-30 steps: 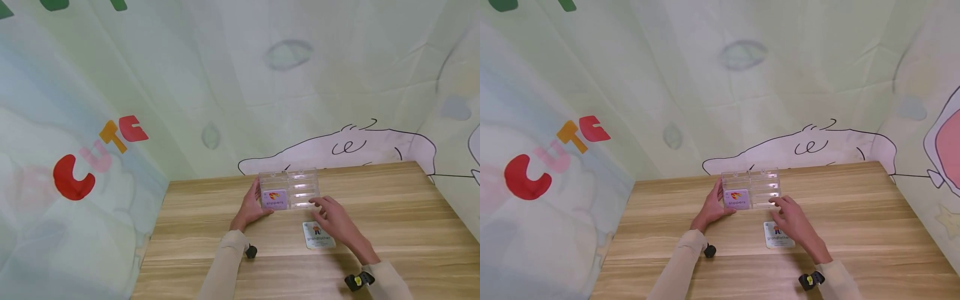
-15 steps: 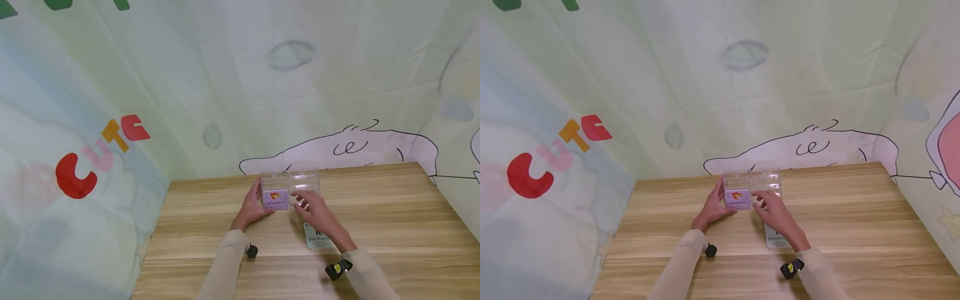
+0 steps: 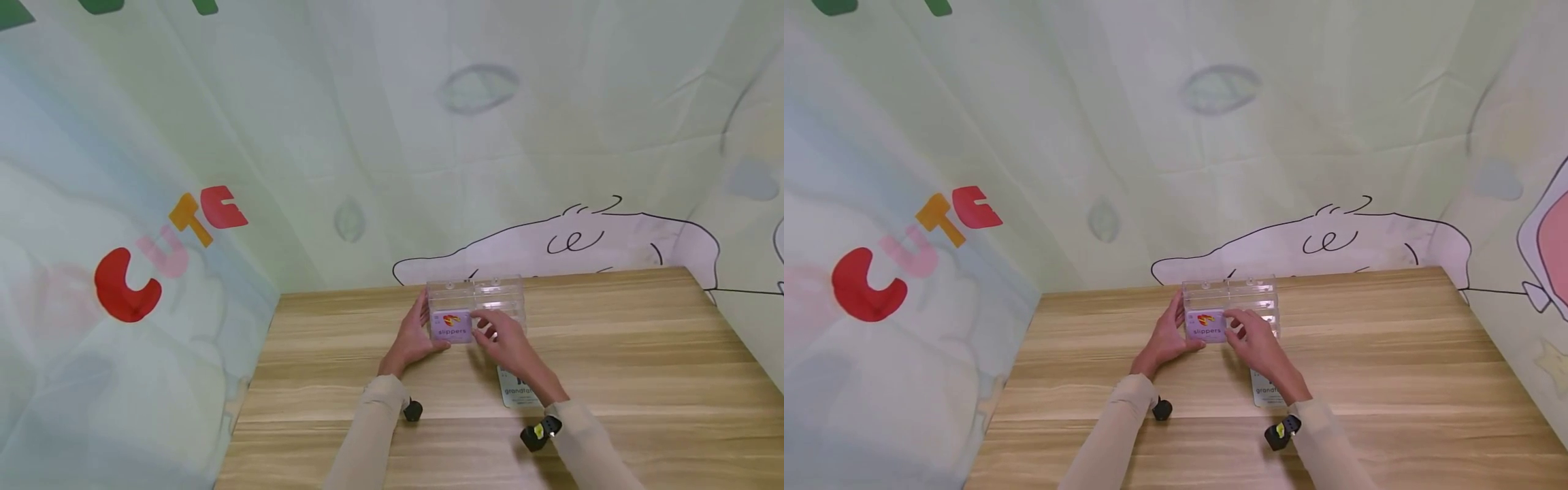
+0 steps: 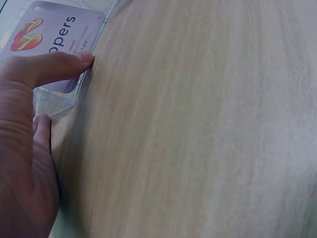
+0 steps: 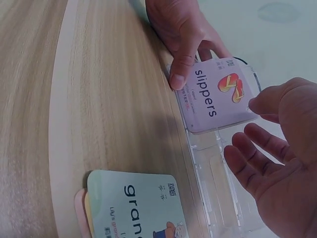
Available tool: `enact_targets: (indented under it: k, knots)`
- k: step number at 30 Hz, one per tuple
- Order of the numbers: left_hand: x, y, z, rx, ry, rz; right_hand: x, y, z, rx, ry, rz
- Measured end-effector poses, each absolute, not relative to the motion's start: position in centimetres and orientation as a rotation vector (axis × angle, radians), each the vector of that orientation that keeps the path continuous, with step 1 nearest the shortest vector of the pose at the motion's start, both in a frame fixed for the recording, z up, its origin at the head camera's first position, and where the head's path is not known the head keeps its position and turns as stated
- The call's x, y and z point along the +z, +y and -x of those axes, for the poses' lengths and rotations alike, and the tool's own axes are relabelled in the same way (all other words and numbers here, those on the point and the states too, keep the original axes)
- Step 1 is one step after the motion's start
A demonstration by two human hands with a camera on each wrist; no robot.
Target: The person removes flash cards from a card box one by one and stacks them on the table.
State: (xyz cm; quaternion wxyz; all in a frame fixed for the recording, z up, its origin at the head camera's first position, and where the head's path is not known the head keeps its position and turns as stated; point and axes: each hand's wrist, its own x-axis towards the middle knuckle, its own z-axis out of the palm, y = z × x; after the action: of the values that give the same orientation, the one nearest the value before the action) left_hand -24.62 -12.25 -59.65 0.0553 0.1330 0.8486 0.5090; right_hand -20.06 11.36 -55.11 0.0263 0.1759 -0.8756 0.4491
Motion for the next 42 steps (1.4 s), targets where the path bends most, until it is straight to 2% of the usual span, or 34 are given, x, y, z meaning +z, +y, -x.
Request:
enact_targets:
  k: [42]
  knots:
    - [-59.9, -12.3, 24.8, 1.614, 2.548, -0.439, -55.6, 10.2, 20.2, 1.399, -2.661, -0.497]
